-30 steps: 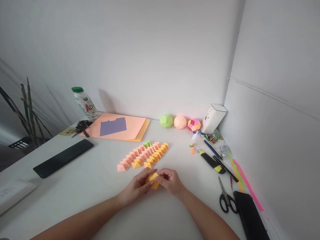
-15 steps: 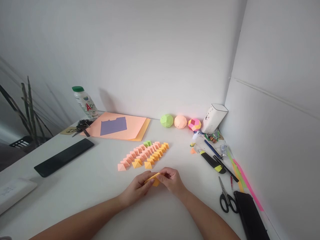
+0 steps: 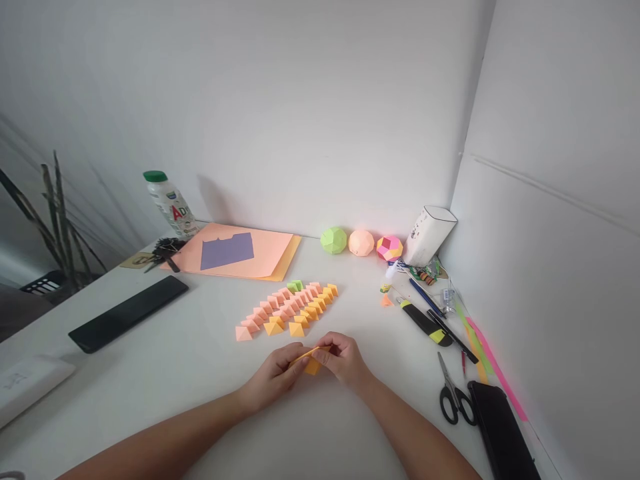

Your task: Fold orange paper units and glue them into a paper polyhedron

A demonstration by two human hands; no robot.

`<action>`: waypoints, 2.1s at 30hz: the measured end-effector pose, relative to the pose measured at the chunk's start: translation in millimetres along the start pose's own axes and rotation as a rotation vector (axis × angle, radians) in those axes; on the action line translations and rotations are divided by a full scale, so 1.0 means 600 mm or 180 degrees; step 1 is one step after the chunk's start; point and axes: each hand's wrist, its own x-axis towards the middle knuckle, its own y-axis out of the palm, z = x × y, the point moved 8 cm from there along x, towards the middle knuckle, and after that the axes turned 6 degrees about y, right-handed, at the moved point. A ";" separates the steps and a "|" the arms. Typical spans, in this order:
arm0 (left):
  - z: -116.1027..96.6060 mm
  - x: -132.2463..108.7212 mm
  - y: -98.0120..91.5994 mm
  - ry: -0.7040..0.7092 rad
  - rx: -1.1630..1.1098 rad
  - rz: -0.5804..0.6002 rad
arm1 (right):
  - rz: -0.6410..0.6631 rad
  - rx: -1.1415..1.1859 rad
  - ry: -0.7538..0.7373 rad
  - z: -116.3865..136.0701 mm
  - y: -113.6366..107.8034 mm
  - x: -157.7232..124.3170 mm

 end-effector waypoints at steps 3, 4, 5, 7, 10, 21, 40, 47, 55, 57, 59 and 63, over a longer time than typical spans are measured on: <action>-0.001 0.001 0.000 0.0010 0.0028 0.0012 | -0.0003 -0.0052 0.0011 0.000 0.000 0.000; -0.002 0.001 0.000 0.0020 0.0046 0.0012 | -0.0007 -0.0079 0.0020 0.001 0.000 0.000; -0.003 0.001 -0.001 0.0029 0.0064 0.0012 | -0.0005 -0.0101 0.0024 0.001 0.000 0.000; -0.004 0.001 -0.001 0.0046 0.0086 0.0010 | 0.0012 -0.0112 0.0025 0.003 0.001 -0.001; -0.006 0.001 -0.002 0.0083 0.0095 -0.0010 | 0.0031 -0.0115 0.0028 0.006 0.003 -0.002; 0.025 0.000 -0.003 -0.0508 -0.0734 -0.0249 | -0.0129 -0.0103 0.0107 0.002 -0.002 -0.007; 0.047 0.005 -0.008 -0.0617 -0.1018 -0.0473 | -0.0254 -0.0555 -0.0086 -0.009 0.006 -0.010; 0.049 0.004 -0.012 -0.0635 -0.1168 -0.0608 | -0.0238 -0.0408 0.0133 -0.016 0.004 -0.009; 0.047 0.004 -0.011 -0.0586 -0.1193 -0.0577 | -0.0086 -0.0091 0.0323 -0.015 0.008 -0.009; 0.047 0.005 -0.011 -0.0574 -0.1177 -0.0594 | -0.0066 -0.0106 0.0335 -0.015 0.008 -0.008; 0.047 0.005 -0.012 -0.0556 -0.1170 -0.0604 | -0.0046 -0.0113 0.0351 -0.016 0.007 -0.008; 0.049 0.005 -0.013 -0.0521 -0.1185 -0.0630 | 0.0000 -0.0120 0.0356 -0.018 0.008 -0.007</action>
